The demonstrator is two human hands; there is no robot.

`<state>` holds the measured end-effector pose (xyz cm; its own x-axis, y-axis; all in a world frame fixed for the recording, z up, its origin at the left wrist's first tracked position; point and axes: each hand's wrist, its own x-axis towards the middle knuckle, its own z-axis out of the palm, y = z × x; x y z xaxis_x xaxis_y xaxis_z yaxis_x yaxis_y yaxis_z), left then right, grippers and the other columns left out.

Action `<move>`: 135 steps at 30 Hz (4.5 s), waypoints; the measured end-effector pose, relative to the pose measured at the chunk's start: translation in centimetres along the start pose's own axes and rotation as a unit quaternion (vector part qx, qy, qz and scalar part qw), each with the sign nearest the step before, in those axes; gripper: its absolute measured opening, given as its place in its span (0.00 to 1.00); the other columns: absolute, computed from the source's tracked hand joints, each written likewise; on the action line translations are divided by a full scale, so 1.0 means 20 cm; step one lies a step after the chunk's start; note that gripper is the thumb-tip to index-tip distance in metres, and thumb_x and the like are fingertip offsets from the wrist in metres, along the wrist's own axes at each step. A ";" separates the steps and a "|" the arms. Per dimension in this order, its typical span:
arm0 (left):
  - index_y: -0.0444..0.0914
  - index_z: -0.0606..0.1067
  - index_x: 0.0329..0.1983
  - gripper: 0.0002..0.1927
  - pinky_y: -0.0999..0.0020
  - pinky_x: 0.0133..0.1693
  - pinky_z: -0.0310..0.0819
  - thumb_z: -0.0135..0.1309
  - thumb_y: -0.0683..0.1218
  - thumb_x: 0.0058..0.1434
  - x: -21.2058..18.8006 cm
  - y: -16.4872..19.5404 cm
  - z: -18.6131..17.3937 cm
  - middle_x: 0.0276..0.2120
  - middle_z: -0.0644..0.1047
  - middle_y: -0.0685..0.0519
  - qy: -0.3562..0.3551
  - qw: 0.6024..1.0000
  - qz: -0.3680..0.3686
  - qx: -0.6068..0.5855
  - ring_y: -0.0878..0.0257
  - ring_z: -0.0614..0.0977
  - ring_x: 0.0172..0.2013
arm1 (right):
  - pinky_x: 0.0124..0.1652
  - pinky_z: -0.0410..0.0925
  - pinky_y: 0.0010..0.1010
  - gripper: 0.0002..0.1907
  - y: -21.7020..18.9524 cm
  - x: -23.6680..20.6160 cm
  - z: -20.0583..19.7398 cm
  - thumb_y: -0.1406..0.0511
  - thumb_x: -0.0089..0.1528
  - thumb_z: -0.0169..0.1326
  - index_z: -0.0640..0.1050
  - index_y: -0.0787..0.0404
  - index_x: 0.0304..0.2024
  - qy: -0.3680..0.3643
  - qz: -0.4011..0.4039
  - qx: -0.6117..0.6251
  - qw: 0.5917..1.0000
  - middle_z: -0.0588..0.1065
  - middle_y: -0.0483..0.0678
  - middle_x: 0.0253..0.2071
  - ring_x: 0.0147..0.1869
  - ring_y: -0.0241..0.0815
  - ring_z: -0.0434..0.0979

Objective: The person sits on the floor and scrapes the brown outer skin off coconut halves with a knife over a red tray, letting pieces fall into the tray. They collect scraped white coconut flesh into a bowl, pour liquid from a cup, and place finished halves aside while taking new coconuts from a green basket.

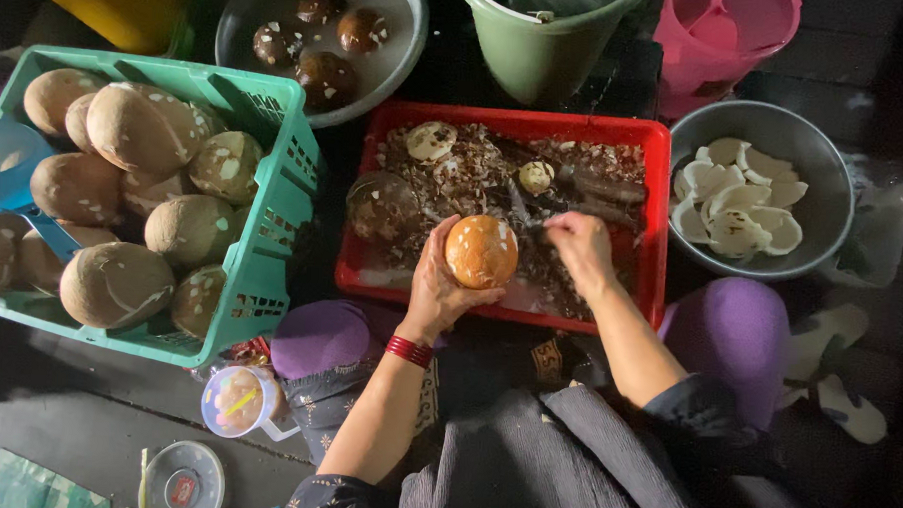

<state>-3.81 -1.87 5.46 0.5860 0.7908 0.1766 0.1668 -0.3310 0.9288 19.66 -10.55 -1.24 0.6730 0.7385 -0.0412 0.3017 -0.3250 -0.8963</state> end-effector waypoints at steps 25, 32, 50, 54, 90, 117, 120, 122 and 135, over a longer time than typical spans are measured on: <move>0.35 0.56 0.74 0.64 0.61 0.63 0.73 0.80 0.48 0.35 0.02 -0.08 -0.02 0.63 0.73 0.44 -0.063 0.986 -0.051 -0.143 0.57 0.75 0.62 | 0.34 0.70 0.37 0.21 -0.23 -0.10 0.08 0.54 0.67 0.55 0.80 0.68 0.48 -0.071 -0.089 -0.041 0.993 0.77 0.58 0.27 0.29 0.48 0.78; 0.35 0.56 0.75 0.60 0.61 0.68 0.66 0.79 0.43 0.42 0.04 -0.03 -0.07 0.69 0.67 0.46 -0.028 0.989 0.041 -0.139 0.55 0.70 0.68 | 0.31 0.69 0.41 0.23 -0.22 -0.10 0.06 0.53 0.68 0.53 0.79 0.68 0.46 -0.093 -0.050 -0.057 0.993 0.76 0.63 0.27 0.29 0.53 0.78; 0.38 0.79 0.59 0.36 0.45 0.58 0.66 0.51 0.73 0.71 0.14 0.11 -1.87 0.55 0.77 0.38 0.336 0.842 -0.230 0.353 0.40 0.75 0.59 | 0.32 0.71 0.37 0.13 -0.17 -0.07 0.05 0.58 0.70 0.51 0.76 0.62 0.47 -0.037 -0.304 -0.112 0.945 0.79 0.56 0.33 0.30 0.52 0.78; 0.43 0.79 0.54 0.25 0.53 0.47 0.72 0.57 0.65 0.66 0.12 0.12 -1.88 0.49 0.78 0.45 0.357 0.879 -0.239 0.208 0.50 0.78 0.50 | 0.27 0.69 0.38 0.20 -0.19 -0.09 0.02 0.56 0.68 0.52 0.78 0.66 0.51 -0.140 0.005 -0.048 0.989 0.78 0.60 0.28 0.20 0.47 0.77; 0.28 0.75 0.56 0.21 0.49 0.49 0.74 0.63 0.48 0.68 0.09 -0.20 -2.05 0.50 0.78 0.37 0.463 0.784 0.025 0.414 0.44 0.79 0.49 | 0.42 0.71 0.49 0.13 -0.07 -0.10 0.08 0.61 0.67 0.48 0.80 0.59 0.45 -0.133 -0.082 -0.098 0.983 0.80 0.60 0.40 0.46 0.63 0.80; 0.49 0.66 0.69 0.44 0.38 0.55 0.76 0.49 0.76 0.54 0.51 0.42 -0.30 0.65 0.72 0.49 0.056 0.790 -0.182 -0.582 0.46 0.76 0.62 | 0.30 0.73 0.42 0.16 -0.18 -0.12 0.02 0.59 0.66 0.48 0.81 0.55 0.50 -0.199 -0.033 -0.098 0.974 0.81 0.56 0.32 0.23 0.51 0.80; 0.48 0.65 0.70 0.45 0.40 0.55 0.76 0.49 0.76 0.55 0.50 0.38 -0.18 0.66 0.71 0.48 0.023 0.751 -0.219 -0.623 0.46 0.75 0.62 | 0.28 0.73 0.43 0.16 -0.18 -0.11 0.03 0.58 0.66 0.48 0.80 0.53 0.52 -0.221 0.013 -0.096 0.970 0.81 0.56 0.31 0.22 0.51 0.79; 0.46 0.64 0.73 0.46 0.42 0.58 0.76 0.50 0.74 0.58 0.46 0.40 -0.13 0.68 0.70 0.48 -0.014 0.714 -0.207 -0.669 0.47 0.75 0.63 | 0.29 0.73 0.42 0.16 -0.18 -0.11 0.03 0.58 0.67 0.48 0.80 0.53 0.54 -0.206 -0.079 -0.090 0.971 0.81 0.55 0.33 0.26 0.51 0.79; 0.37 0.70 0.64 0.40 0.52 0.55 0.78 0.59 0.67 0.58 0.22 0.61 -1.25 0.60 0.74 0.45 0.318 0.863 0.161 -0.359 0.50 0.78 0.58 | 0.34 0.76 0.42 0.14 -0.07 -0.06 0.01 0.60 0.66 0.52 0.82 0.54 0.51 -0.199 -0.133 -0.124 0.963 0.84 0.54 0.40 0.34 0.51 0.84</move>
<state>-18.98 10.36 25.73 -0.0809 0.9158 0.3933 -0.5918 -0.3617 0.7204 18.25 -10.77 0.00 0.2522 0.9670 -0.0361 0.6124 -0.1884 -0.7678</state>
